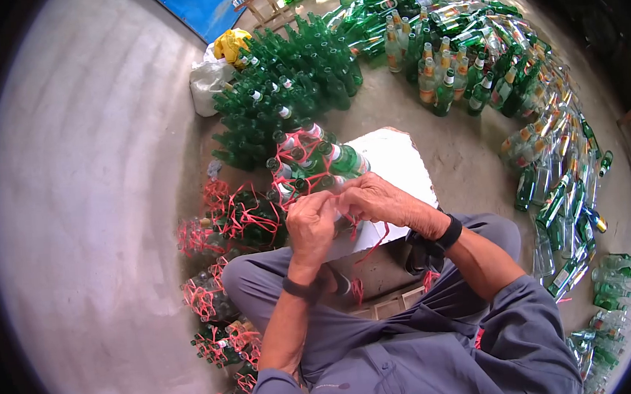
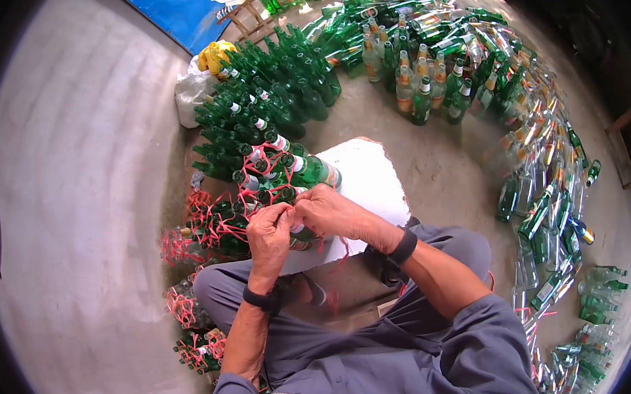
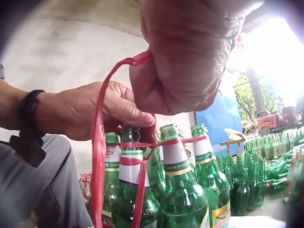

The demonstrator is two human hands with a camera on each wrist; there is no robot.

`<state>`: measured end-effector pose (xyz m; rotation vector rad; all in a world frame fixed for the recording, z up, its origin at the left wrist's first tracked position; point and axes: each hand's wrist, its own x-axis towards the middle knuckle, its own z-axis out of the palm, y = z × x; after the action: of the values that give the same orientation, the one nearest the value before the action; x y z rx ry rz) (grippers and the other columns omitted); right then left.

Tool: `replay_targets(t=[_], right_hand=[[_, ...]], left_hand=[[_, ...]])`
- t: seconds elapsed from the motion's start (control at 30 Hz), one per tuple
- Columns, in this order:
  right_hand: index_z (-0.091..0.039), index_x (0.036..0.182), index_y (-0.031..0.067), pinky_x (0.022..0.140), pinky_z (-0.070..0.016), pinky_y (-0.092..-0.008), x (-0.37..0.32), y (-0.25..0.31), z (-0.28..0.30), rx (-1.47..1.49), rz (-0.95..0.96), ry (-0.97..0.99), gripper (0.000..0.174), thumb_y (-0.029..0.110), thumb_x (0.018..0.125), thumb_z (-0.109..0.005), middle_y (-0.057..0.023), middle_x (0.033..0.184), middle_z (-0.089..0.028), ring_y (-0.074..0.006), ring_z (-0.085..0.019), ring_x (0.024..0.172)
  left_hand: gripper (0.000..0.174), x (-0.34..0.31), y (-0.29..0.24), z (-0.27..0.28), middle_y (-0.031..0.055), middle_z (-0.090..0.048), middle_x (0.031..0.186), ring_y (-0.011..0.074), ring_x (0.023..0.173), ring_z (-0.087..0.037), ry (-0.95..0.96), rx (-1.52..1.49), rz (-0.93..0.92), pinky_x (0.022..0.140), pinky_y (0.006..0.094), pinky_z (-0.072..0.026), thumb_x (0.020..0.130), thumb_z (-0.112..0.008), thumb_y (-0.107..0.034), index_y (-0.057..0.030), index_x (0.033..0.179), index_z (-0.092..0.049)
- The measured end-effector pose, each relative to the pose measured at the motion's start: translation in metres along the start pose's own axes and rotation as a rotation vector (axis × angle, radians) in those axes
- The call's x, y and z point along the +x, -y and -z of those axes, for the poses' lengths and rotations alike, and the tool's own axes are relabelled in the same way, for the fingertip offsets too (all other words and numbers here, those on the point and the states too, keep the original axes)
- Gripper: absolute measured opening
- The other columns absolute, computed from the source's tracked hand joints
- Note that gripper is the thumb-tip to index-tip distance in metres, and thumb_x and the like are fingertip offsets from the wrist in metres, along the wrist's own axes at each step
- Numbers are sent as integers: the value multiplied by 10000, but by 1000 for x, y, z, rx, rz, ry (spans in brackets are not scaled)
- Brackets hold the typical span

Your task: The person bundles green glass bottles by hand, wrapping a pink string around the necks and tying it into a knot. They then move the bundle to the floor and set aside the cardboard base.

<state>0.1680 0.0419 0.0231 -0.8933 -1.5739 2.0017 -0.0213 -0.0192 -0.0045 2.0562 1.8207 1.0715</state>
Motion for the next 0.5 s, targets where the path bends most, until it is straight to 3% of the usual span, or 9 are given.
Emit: replay_targets(t=[0.07, 0.13, 0.2, 0.3, 0.4, 0.5], right_hand=[[-668, 823, -48, 569, -489, -364, 1, -3, 4, -140, 2, -29, 271, 167, 907, -527, -119, 645, -604, -187, -590, 593], [-689, 848, -36, 588, -502, -381, 1, -9, 7, -282, 4, -60, 256, 163, 908, -540, -146, 671, -642, -233, -626, 603], [-719, 879, -3, 658, -525, -428, -1, -18, 12, -544, 201, -127, 219, 175, 905, -593, -188, 727, -680, -344, -664, 672], [-747, 886, 41, 740, -532, -481, -2, -29, 19, -730, 155, -141, 183, 190, 885, -642, -212, 788, -694, -400, -673, 760], [-758, 871, 63, 801, -530, -503, -3, -39, 21, -927, 323, -270, 153, 185, 861, -665, -211, 820, -701, -392, -687, 815], [-756, 842, 51, 803, -535, -503, -3, -42, 16, -1046, 309, -380, 144, 170, 843, -674, -223, 865, -706, -408, -692, 844]], left_hand=[[119, -2, 4, -1, 120, -730, 892, 274, 819, -677, -5, -52, 51, 783, 372, -508, 879, -683, -55, -6, 976, -730], [107, -2, 4, -1, 88, -721, 853, 193, 769, -655, -30, -132, 71, 740, 327, -505, 906, -677, -59, 3, 979, -727], [104, -3, 6, -2, 71, -714, 843, 159, 756, -638, -17, -198, 151, 720, 308, -501, 913, -673, -55, 4, 980, -726], [101, -1, 3, 1, 49, -700, 825, 106, 741, -608, 13, -289, 256, 685, 276, -492, 925, -663, -50, 4, 982, -726], [99, 0, 3, 3, 46, -692, 820, 92, 740, -599, 43, -311, 281, 675, 267, -488, 931, -656, -51, 2, 978, -724], [97, -1, 8, 1, 58, -688, 829, 116, 750, -612, 56, -297, 268, 689, 285, -494, 928, -656, -63, -3, 967, -721]])
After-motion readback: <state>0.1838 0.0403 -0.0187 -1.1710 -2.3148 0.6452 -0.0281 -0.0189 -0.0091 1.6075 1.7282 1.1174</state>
